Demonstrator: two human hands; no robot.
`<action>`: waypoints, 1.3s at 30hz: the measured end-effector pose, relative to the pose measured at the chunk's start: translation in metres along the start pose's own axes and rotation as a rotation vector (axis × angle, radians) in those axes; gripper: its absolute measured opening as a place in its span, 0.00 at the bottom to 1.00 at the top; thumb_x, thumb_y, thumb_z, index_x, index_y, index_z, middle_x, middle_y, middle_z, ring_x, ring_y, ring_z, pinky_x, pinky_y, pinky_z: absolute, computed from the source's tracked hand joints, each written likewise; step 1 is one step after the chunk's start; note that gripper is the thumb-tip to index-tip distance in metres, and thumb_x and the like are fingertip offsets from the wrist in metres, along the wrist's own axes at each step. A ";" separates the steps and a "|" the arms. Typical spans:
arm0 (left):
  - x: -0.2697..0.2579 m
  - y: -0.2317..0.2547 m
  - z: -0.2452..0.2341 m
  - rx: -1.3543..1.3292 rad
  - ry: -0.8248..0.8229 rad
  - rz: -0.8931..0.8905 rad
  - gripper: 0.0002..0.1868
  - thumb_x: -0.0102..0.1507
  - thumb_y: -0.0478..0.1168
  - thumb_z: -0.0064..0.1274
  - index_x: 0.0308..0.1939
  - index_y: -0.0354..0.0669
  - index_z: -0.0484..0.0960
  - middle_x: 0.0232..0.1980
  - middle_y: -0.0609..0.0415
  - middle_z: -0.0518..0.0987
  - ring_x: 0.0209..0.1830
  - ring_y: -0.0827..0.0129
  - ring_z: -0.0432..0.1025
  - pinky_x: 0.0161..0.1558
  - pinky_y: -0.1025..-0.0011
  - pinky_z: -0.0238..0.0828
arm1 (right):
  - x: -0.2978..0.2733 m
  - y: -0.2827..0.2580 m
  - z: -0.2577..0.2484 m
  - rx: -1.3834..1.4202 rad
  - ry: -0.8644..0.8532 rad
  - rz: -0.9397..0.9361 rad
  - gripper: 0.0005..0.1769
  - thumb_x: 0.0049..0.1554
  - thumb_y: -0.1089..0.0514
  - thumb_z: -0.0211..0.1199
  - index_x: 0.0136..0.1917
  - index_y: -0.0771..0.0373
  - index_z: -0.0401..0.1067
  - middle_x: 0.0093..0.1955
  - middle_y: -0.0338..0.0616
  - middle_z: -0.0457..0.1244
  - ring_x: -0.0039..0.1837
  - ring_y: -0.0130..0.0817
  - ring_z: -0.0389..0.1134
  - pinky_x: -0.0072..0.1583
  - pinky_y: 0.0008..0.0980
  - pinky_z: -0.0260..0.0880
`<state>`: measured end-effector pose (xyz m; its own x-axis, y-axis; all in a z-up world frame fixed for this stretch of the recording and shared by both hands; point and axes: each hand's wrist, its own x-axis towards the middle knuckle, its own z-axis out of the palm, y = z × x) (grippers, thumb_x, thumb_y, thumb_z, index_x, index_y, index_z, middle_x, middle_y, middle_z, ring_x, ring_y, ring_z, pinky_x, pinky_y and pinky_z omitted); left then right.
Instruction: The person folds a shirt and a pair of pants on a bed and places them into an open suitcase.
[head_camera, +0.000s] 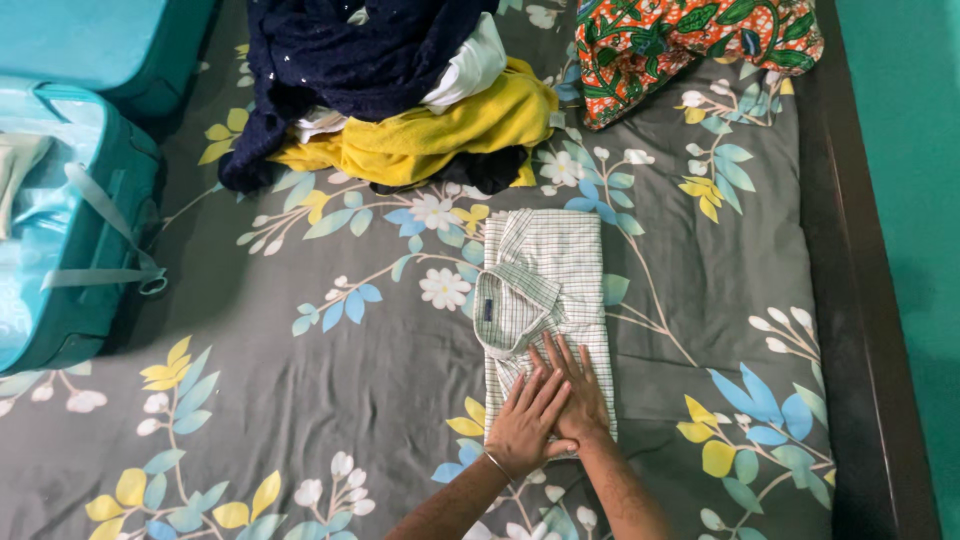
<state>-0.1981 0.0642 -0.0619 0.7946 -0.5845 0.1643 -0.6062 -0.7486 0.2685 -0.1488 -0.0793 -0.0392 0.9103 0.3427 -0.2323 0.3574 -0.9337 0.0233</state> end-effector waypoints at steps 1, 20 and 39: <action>-0.002 -0.001 -0.003 0.070 0.053 -0.013 0.56 0.63 0.78 0.34 0.81 0.41 0.48 0.84 0.47 0.47 0.83 0.48 0.40 0.78 0.47 0.29 | 0.001 0.001 0.008 0.016 0.125 -0.007 0.37 0.64 0.37 0.41 0.82 0.46 0.41 0.86 0.42 0.34 0.85 0.40 0.32 0.80 0.51 0.27; 0.058 -0.068 -0.043 -1.426 0.294 -1.113 0.36 0.54 0.54 0.67 0.54 0.27 0.77 0.46 0.43 0.84 0.43 0.57 0.80 0.45 0.61 0.78 | 0.055 0.104 0.024 0.944 0.296 0.656 0.33 0.63 0.33 0.53 0.56 0.66 0.76 0.48 0.57 0.71 0.53 0.53 0.73 0.57 0.47 0.71; 0.079 -0.218 -0.064 -0.343 -0.535 -0.696 0.28 0.52 0.39 0.62 0.58 0.47 0.82 0.55 0.42 0.83 0.57 0.53 0.78 0.55 0.62 0.74 | 0.024 -0.039 0.041 2.175 -0.189 0.878 0.26 0.55 0.54 0.65 0.65 0.65 0.71 0.63 0.48 0.68 0.63 0.40 0.69 0.61 0.40 0.69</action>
<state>-0.0012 0.2010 -0.0464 0.8016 -0.1708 -0.5729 0.1094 -0.9002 0.4215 -0.1494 -0.0394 -0.0860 0.5989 0.0610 -0.7985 -0.7303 0.4508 -0.5133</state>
